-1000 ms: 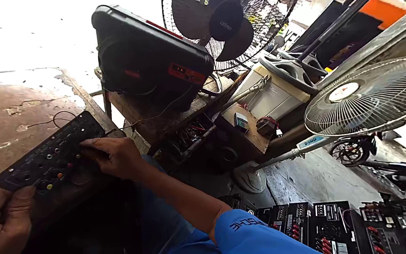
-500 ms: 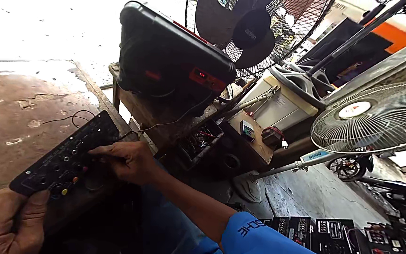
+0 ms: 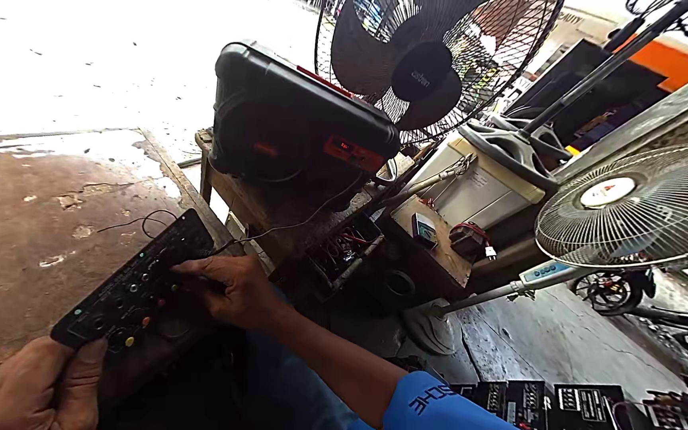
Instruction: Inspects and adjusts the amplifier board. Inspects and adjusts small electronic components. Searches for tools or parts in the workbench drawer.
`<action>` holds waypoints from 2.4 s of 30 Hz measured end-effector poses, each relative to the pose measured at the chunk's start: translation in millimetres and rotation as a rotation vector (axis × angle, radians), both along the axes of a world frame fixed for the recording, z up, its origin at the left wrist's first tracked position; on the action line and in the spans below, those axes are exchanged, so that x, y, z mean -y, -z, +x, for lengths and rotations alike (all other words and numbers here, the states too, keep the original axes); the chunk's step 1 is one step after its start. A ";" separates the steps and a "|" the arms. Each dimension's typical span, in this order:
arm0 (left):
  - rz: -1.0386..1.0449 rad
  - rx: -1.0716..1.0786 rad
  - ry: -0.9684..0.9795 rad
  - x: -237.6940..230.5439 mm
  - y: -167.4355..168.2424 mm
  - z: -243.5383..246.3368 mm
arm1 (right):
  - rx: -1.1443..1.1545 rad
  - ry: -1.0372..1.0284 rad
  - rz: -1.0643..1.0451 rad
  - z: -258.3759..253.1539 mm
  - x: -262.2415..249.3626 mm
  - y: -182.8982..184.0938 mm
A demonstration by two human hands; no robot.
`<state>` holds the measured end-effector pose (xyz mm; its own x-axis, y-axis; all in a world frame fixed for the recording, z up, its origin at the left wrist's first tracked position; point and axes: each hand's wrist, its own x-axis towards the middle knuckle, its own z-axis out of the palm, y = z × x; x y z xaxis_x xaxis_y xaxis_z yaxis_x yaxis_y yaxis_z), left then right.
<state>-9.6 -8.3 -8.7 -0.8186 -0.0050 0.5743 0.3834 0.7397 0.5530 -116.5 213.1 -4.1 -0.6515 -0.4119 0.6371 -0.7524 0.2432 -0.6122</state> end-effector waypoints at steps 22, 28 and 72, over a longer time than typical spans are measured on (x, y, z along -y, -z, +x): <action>-0.008 0.010 -0.006 2.1 1.1 0.5 | -0.042 -0.041 -0.031 -0.8 -2.1 -0.9; -0.004 0.010 0.002 1.8 1.2 0.6 | -0.043 -0.024 -0.032 -0.6 -1.8 0.4; -0.002 0.039 0.002 -0.8 -1.1 0.0 | -0.046 0.123 0.033 3.1 4.4 -5.6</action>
<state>-9.6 -7.5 -7.6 -0.8405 -0.0022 0.5418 0.3627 0.7405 0.5658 -113.4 208.8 1.5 -0.6689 -0.3522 0.6546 -0.7427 0.3550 -0.5679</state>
